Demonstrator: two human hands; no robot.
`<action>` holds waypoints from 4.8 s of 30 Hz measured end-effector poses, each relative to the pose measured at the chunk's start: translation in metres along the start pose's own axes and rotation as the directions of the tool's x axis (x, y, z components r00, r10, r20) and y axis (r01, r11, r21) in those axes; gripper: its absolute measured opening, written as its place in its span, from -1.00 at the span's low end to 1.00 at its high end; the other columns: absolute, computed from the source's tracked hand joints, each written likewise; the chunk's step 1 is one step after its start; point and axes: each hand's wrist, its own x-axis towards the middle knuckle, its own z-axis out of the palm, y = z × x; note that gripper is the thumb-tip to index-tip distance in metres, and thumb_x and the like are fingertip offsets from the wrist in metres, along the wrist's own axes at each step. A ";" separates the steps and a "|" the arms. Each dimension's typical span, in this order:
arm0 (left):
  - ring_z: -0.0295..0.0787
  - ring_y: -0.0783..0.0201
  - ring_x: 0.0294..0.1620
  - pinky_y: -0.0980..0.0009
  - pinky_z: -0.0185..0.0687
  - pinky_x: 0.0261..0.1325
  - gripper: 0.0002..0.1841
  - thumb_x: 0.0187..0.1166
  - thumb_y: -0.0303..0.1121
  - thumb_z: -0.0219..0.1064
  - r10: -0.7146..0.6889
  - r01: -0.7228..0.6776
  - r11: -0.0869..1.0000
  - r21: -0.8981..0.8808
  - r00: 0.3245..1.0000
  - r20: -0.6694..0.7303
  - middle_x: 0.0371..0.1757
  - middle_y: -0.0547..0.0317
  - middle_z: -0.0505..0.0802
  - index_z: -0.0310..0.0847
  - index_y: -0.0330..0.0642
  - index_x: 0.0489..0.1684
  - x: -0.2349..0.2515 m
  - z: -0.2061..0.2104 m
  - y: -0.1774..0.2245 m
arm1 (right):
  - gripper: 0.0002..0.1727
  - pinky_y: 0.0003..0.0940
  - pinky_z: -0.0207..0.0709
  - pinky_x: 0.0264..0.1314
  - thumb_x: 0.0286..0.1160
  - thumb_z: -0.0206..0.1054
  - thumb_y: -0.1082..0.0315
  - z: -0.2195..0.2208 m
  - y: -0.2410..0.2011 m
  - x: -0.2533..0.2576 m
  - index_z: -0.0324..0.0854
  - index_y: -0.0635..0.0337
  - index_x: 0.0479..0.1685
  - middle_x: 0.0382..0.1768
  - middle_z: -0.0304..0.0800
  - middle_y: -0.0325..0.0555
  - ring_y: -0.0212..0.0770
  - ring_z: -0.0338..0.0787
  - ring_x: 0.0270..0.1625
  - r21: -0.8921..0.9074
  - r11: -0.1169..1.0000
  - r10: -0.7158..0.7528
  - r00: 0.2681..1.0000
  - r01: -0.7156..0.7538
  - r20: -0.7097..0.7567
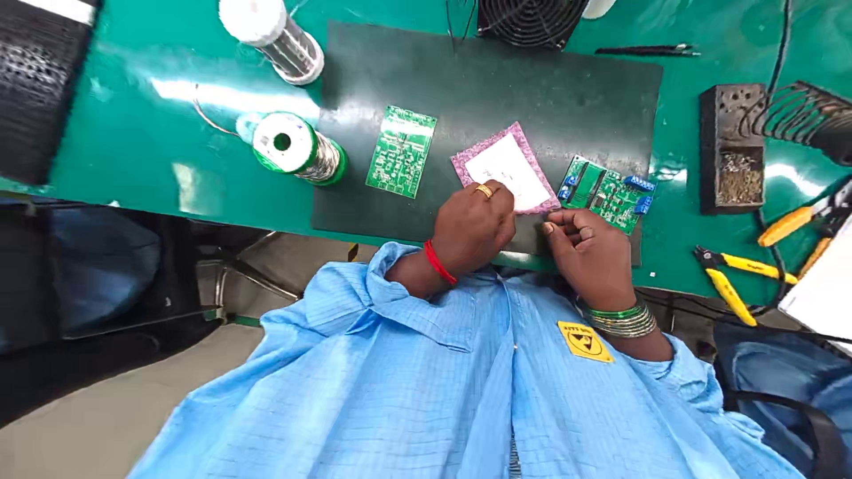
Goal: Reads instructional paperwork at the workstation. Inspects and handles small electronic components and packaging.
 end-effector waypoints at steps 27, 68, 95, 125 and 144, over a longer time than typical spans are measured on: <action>0.80 0.11 0.27 0.26 0.68 0.38 -0.76 0.47 -0.47 0.45 -0.061 -0.067 0.884 -0.463 0.965 -0.257 0.12 -0.21 0.86 0.77 -0.46 -0.02 -0.002 -0.017 -0.002 | -0.87 -0.41 0.81 -0.04 0.58 0.24 0.47 0.017 -0.043 0.026 0.64 0.07 -0.07 -0.27 0.87 -0.44 -0.46 0.87 -0.23 0.792 0.610 -0.095 0.995 0.025 0.042; 0.82 0.07 -0.31 0.25 0.69 -0.24 -0.82 0.56 -0.40 0.33 0.335 -0.345 0.939 0.002 0.910 -0.245 -0.38 -0.04 0.86 0.81 -0.26 -0.39 -0.001 0.009 0.024 | -0.76 -0.42 0.73 0.11 0.71 0.05 0.46 0.004 -0.023 0.000 0.61 0.12 0.13 -0.20 0.87 -0.27 -0.42 0.84 -0.14 0.939 0.203 0.090 0.961 -0.276 0.263; 0.63 0.25 0.47 0.18 0.63 0.46 -0.08 0.55 0.18 0.35 -0.345 0.310 0.146 -0.939 0.906 0.246 0.47 0.37 0.62 -0.17 0.08 0.78 0.012 -0.029 0.001 | -0.11 -0.52 0.44 0.59 0.44 0.43 -0.21 -0.007 -0.017 0.005 0.42 0.40 0.52 0.34 0.69 -0.36 -0.63 0.54 0.47 0.877 0.453 -0.482 0.872 0.163 0.087; 0.80 -0.01 0.22 -0.02 0.79 0.18 -0.35 0.78 0.26 -0.30 -0.541 0.088 -0.465 -0.881 0.759 0.362 0.14 -0.02 0.82 0.55 -0.05 0.18 0.029 -0.046 -0.004 | -0.13 0.47 0.45 0.20 0.39 0.41 -0.27 -0.005 0.001 0.032 0.54 0.20 0.57 0.44 0.48 0.54 0.57 0.56 0.35 -0.435 0.900 -0.060 0.994 0.017 -0.086; 0.81 0.07 0.22 0.06 0.80 0.14 -0.32 0.71 0.35 -0.24 -0.491 0.142 -0.472 -0.870 0.778 0.393 0.17 0.05 0.83 0.58 0.01 0.22 0.023 -0.041 -0.008 | -0.74 0.26 0.55 0.19 0.43 0.50 0.28 -0.009 0.011 0.005 0.88 0.06 0.06 -0.02 0.78 0.23 0.34 0.70 0.17 -0.262 0.914 -0.313 0.949 0.310 0.031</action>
